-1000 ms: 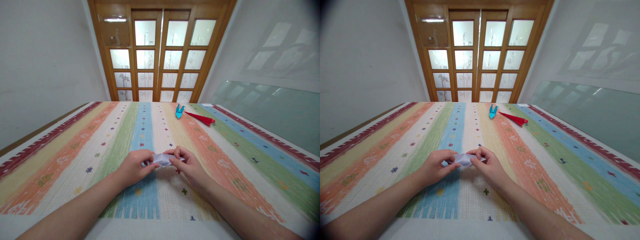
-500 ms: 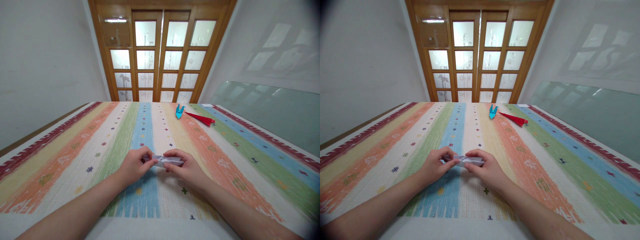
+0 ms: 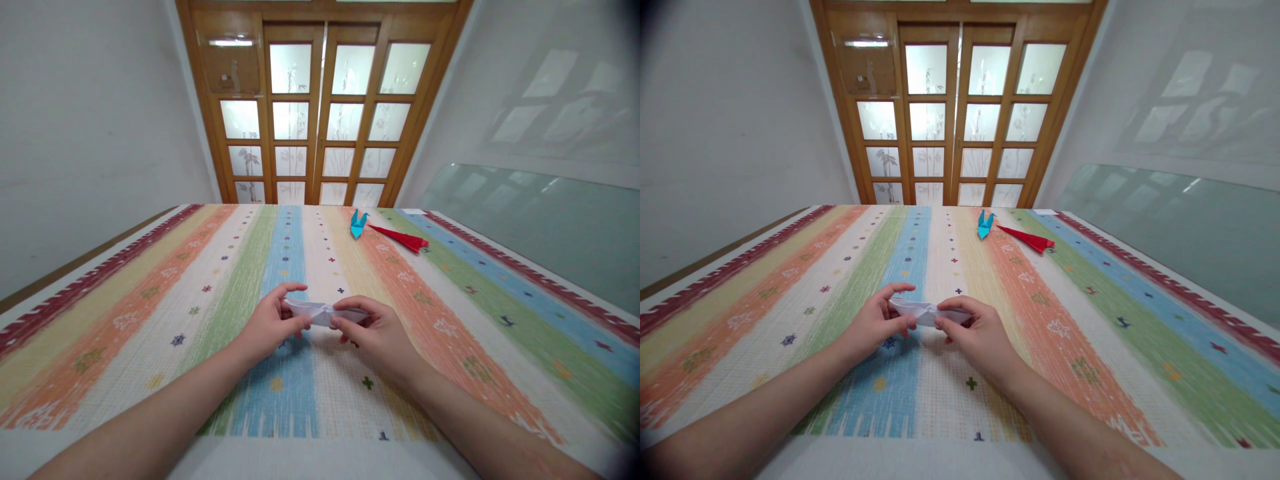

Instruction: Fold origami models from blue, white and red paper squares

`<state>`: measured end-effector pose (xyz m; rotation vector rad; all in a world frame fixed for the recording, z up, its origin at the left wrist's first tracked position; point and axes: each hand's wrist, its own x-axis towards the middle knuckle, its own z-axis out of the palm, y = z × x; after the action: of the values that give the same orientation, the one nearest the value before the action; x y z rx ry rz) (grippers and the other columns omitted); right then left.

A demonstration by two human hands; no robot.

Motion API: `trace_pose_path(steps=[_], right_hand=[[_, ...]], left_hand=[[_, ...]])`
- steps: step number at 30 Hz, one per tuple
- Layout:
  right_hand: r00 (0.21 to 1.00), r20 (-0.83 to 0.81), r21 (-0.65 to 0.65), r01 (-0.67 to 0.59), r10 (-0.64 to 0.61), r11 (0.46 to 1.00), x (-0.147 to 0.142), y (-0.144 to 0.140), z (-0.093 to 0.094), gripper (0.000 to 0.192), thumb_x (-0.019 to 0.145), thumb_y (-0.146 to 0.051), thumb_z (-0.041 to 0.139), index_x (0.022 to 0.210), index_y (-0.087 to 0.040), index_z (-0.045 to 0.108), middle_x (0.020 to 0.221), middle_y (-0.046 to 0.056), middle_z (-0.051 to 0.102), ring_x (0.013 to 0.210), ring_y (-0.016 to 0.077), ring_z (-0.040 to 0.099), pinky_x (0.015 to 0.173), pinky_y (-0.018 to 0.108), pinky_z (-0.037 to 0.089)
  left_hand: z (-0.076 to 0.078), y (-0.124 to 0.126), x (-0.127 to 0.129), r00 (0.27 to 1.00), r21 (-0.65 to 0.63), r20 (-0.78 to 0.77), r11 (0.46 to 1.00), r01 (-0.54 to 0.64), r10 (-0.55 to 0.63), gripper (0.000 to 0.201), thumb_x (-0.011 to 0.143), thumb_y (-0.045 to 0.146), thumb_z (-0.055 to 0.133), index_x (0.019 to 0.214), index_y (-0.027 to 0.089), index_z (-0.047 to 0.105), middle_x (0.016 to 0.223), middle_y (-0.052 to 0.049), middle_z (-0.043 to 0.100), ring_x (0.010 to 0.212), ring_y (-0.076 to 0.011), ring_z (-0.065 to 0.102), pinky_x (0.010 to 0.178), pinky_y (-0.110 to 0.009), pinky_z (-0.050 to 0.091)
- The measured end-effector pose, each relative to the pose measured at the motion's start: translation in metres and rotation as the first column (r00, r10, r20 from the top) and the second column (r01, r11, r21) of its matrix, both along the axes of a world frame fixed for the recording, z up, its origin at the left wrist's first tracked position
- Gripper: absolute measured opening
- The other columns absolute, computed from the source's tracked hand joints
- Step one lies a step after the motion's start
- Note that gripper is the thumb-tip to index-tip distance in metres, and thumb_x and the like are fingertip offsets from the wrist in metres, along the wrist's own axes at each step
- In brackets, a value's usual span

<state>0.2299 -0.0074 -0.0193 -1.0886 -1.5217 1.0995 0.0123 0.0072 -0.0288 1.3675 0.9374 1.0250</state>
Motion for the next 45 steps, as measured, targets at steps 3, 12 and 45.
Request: trace_pose_path(steps=[3, 12, 45], right_hand=[[0.999, -0.033, -0.027, 0.003, -0.003, 1.0, -0.001, -0.001, 0.004, 0.025, 0.076, -0.035, 0.081, 0.092, -0.019, 0.071, 0.076, 0.002, 0.072, 0.056, 0.014, 0.066, 0.051, 0.025, 0.054], [0.999, 0.031, -0.023, 0.019, -0.018, 1.0, -0.002, -0.001, 0.004, 0.016, 0.076, -0.032, 0.078, 0.082, -0.019, 0.071, 0.069, 0.0, 0.066, 0.056, 0.0107, 0.056, 0.05, 0.023, 0.044], [0.87, 0.194, -0.353, -0.369, 0.453, 0.86, 0.001, 0.0, 0.003, 0.006, 0.075, -0.018, 0.066, 0.078, -0.017, 0.061, 0.064, -0.003, 0.058, 0.052, 0.0086, 0.047, 0.046, 0.02, 0.031]], left_hand=[[-0.005, 0.002, 0.004, 0.996, -0.082, 0.058, 0.994, 0.07, -0.066, 0.052, 0.067, 0.035, 0.085, 0.108, 0.013, 0.061, 0.074, -0.003, 0.07, 0.065, -0.0168, 0.066, 0.059, -0.026, 0.052], [-0.001, -0.001, 0.003, 0.989, -0.022, -0.141, 0.999, 0.031, -0.033, 0.03, 0.078, 0.043, 0.072, 0.073, 0.013, 0.069, 0.065, -0.005, 0.067, 0.055, -0.0139, 0.059, 0.055, -0.026, 0.046], [0.007, -0.004, -0.002, 0.959, 0.197, -0.222, 0.972, -0.13, 0.174, 0.043, 0.088, 0.049, 0.06, 0.059, 0.018, 0.056, 0.052, 0.002, 0.051, 0.051, -0.0122, 0.047, 0.052, -0.025, 0.035]])
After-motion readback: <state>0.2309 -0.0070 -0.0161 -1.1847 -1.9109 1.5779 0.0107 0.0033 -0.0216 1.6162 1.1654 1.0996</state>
